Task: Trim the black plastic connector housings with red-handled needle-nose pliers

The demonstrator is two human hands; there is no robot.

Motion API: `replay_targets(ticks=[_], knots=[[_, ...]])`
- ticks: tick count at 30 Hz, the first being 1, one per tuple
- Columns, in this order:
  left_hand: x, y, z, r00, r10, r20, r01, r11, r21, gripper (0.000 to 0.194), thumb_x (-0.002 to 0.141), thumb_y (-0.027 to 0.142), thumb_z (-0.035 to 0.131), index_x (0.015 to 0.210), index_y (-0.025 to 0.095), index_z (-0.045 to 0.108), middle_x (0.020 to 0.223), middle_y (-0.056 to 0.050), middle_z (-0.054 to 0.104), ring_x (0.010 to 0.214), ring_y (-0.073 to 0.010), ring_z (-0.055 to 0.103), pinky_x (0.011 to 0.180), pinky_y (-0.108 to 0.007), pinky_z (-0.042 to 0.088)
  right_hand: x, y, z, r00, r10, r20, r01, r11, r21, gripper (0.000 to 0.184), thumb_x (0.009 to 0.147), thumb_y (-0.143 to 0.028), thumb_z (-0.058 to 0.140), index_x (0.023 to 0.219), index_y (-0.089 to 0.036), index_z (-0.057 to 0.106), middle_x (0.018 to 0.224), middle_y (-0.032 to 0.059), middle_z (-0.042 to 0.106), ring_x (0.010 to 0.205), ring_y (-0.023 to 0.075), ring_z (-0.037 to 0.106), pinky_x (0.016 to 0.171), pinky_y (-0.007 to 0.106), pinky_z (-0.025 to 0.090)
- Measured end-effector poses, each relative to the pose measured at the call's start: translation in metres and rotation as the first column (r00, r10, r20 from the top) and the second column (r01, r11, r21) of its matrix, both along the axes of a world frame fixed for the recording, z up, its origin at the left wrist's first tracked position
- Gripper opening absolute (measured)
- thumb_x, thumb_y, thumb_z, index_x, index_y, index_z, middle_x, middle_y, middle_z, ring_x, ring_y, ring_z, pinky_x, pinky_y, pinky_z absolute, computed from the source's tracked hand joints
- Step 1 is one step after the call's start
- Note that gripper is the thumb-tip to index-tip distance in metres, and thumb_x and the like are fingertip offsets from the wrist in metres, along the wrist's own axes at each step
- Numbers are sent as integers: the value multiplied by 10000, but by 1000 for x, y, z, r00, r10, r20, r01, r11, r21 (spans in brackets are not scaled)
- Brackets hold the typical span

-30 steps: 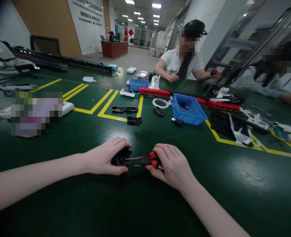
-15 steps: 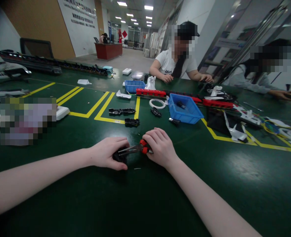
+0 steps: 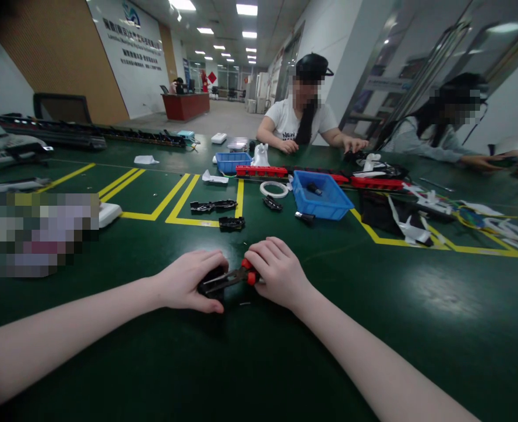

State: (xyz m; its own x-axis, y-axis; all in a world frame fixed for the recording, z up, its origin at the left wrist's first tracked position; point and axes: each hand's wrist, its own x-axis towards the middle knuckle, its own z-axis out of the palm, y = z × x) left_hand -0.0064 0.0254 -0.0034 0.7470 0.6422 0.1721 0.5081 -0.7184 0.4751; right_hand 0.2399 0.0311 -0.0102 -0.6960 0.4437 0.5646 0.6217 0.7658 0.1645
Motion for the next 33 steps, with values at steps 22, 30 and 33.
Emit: replay_targets(ticks=[22, 30, 33], knots=[[0, 0, -1, 993, 117, 21, -118, 993, 25, 586, 699, 635, 706, 1058, 197, 554, 971, -32, 566, 826, -215, 567, 679, -315, 423, -1, 3, 1, 994, -15, 110, 41, 971, -235, 199, 738, -214, 580, 926, -152, 566, 908, 106, 610, 830, 226, 510, 746, 355, 424], [0, 1, 2, 988, 148, 31, -144, 983, -116, 515, 657, 555, 773, 987, 204, 592, 940, -9, 609, 799, -193, 571, 657, -288, 411, 0, -1, 1, 991, -64, 119, 93, 961, -259, 169, 718, -185, 580, 880, -174, 537, 894, 88, 574, 809, 213, 470, 736, 341, 398], [0, 1, 2, 989, 143, 28, -139, 983, -121, 486, 659, 551, 769, 943, 199, 591, 920, -4, 613, 790, -190, 571, 664, -285, 399, 0, -1, 0, 989, -75, 126, 106, 958, -266, 181, 716, -181, 577, 894, -169, 542, 915, 95, 579, 834, 219, 474, 761, 346, 397]])
